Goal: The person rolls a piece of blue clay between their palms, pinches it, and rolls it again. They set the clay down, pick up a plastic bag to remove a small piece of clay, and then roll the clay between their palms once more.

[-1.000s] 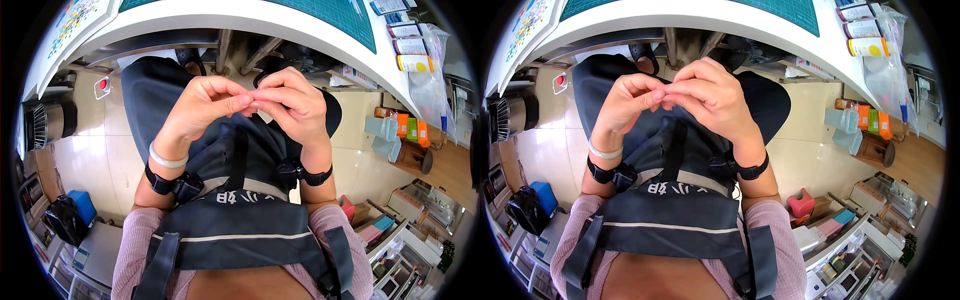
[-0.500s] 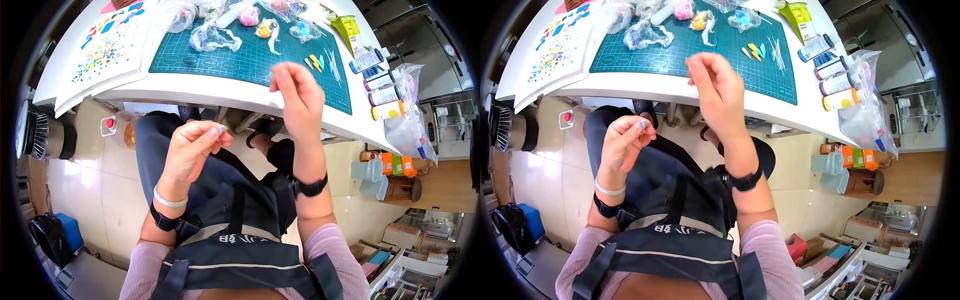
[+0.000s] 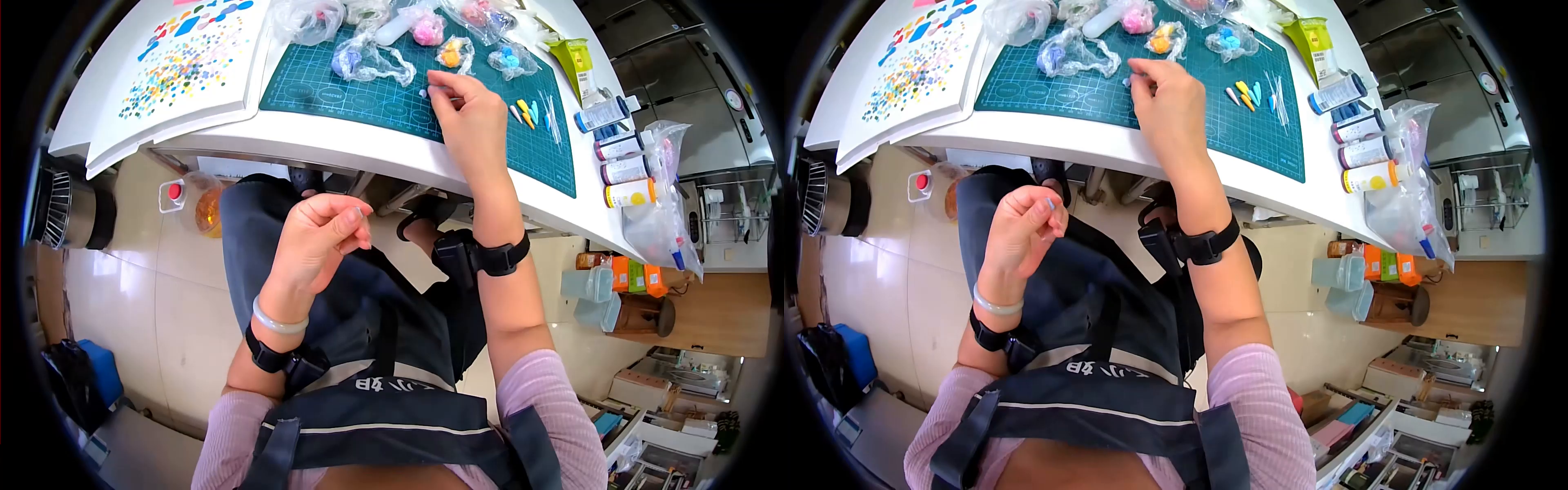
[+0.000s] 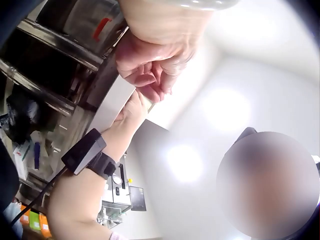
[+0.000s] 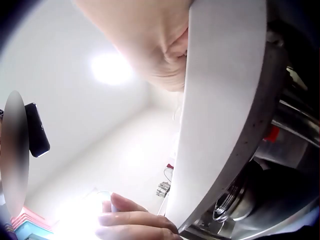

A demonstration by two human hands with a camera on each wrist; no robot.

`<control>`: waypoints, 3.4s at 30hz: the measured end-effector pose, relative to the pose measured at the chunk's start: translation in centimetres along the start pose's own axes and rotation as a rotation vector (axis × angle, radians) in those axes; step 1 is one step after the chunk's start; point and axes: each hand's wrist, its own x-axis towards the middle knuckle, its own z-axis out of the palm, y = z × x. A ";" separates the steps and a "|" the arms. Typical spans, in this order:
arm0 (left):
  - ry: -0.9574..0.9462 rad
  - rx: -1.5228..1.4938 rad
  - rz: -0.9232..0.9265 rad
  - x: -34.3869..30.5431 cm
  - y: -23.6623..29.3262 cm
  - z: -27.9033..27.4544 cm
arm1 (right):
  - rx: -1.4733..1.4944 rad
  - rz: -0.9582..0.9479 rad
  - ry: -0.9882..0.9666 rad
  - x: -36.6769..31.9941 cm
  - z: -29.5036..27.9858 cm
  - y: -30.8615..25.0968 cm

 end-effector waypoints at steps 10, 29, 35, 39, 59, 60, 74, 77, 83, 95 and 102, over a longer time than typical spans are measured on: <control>0.094 0.058 -0.108 0.0 -0.3 2.0 | 0.268 -0.247 -0.327 -7.9 -2.4 -5.9; -0.080 0.394 -0.391 0.1 -4.5 1.9 | 0.114 -0.183 -0.247 -15.4 -4.1 -1.0; -0.040 0.266 -0.485 0.3 -4.7 2.3 | -0.008 -0.236 -0.070 -17.2 -2.1 0.6; -0.044 0.425 -0.480 0.2 -4.1 3.3 | 0.480 0.451 0.032 -17.6 -3.1 -0.4; 0.100 0.294 -0.255 0.0 -4.3 2.3 | 1.719 0.779 -0.100 -18.9 -2.3 -0.9; 0.115 0.284 -0.250 0.0 -4.3 2.3 | 1.802 0.796 -0.122 -19.0 -2.1 -0.9; 0.239 0.109 -0.018 0.1 -5.3 2.0 | 1.799 0.942 -0.272 -18.4 -1.0 -3.0; 0.245 0.065 -0.013 0.0 -5.9 1.6 | 1.765 0.928 -0.282 -18.7 -0.8 -2.7; 0.368 0.077 -0.063 -0.3 -5.6 3.1 | 1.578 0.972 -0.168 -18.2 -0.7 -4.0; 0.221 0.103 -0.018 0.2 -5.4 1.7 | 1.675 0.879 -0.243 -19.4 -0.1 -2.9; 0.177 0.081 0.001 -0.1 -5.1 2.2 | 1.468 0.736 -0.262 -19.4 -0.5 -3.4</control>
